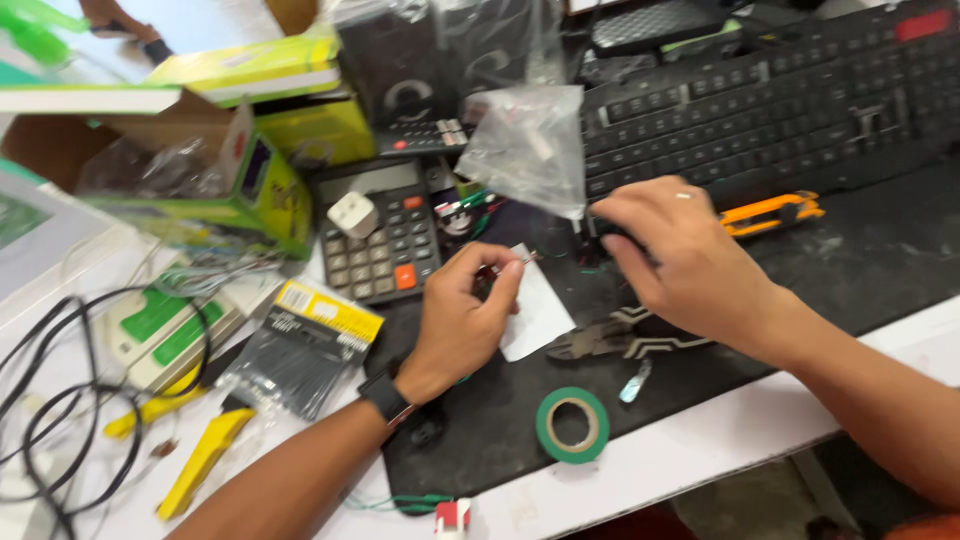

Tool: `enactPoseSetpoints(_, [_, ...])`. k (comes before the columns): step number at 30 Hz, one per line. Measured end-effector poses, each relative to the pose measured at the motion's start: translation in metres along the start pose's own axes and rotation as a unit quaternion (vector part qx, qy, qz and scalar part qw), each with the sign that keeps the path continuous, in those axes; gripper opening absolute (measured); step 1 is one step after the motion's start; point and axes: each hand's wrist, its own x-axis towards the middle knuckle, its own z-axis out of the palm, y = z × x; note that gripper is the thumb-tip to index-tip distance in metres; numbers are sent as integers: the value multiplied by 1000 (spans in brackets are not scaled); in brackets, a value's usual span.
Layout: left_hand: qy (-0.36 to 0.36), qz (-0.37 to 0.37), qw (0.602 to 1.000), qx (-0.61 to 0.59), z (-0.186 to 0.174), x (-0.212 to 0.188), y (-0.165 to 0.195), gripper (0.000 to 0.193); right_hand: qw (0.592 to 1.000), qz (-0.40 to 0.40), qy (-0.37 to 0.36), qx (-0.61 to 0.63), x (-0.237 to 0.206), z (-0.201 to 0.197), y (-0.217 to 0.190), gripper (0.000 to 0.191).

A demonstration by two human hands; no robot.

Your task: The person strips insulation from green and red wires using pliers, twists the wire ends together, and wraps them with green tape. They then move to a wooden enclosure, position a switching power supply inside it, and connect wires to the supply and a circuit board while holding the enclosure lid.

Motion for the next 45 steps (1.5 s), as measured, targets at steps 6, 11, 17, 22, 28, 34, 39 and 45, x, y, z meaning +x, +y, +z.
enactPoseSetpoints(6, [-14, -4, 1000, 9, 3, 2, -3, 12, 979, 77, 62, -176, -73, -20, 69, 41])
enactPoseSetpoints(11, [-22, -16, 1000, 11, 6, 0, -1, 13, 933, 230, 187, -206, -157, -96, 251, 36])
enactPoseSetpoints(17, [-31, -30, 999, 3, 10, 1, -2, 13, 926, 322, 138, -138, -224, -115, 333, 36])
enactPoseSetpoints(22, [-36, -41, 999, 3, 11, 1, -4, 12, 932, 299, 184, -93, -229, -109, 323, 36])
enactPoseSetpoints(28, [-39, -46, 998, 1, 10, 2, -7, 12, 931, 282, 166, -162, -222, -104, 333, 29])
enactPoseSetpoints(34, [-42, -39, 998, -6, 9, 0, -6, 13, 921, 324, 158, -146, -220, -100, 333, 31])
enactPoseSetpoints(39, [-41, -39, 998, 0, 9, 0, -3, 12, 927, 312, 192, -87, -228, -95, 332, 48])
enactPoseSetpoints(45, [-43, -1, 999, -1, 12, 3, 1, 13, 935, 176, 181, -248, -199, -96, 296, 38])
